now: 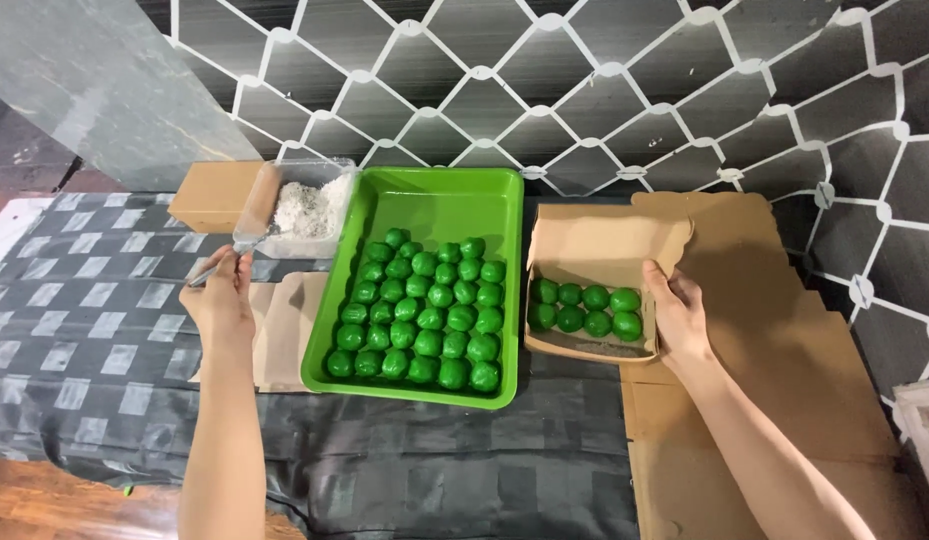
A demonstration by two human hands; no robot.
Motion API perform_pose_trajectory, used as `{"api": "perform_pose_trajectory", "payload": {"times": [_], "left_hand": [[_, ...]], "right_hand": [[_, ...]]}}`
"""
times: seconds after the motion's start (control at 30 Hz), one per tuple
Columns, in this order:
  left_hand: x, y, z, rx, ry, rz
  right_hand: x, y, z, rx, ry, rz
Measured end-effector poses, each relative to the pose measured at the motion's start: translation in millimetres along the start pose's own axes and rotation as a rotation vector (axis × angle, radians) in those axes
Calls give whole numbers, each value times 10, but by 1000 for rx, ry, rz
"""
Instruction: Packing green sweets from a tray into a small cardboard box, adding powder with a spoon, and closing the box.
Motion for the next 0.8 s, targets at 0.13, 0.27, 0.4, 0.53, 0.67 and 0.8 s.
{"api": "perform_pose_trajectory", "payload": {"times": [0.13,0.27,0.4,0.53,0.67,0.8], "left_hand": [[38,-65,-304,-62,20,-5],[11,-8,-334,-111,78,-10],[72,104,-296,-146,151,9],[379,197,-667,-197,209,48],[743,535,-948,-240,363,147],[1214,671,-1514,-257,522,224]], "right_hand": [[189,732,-219,34,3,5],[94,384,-132,8,6,-19],[46,153,-63,13,-10,-38],[86,264,-95,63,-44,-36],[81,130,-75,124,-56,-65],[153,464,-152,123,-12,-37]]}}
Point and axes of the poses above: each hand's wrist, its own z-axis towards the middle knuckle, its own x-axis out of the palm, y = z × x, the point moved 10 cm from there along z, towards the middle knuckle, and after that the axes turned 15 degrees about -x, right-handed, at the moved point
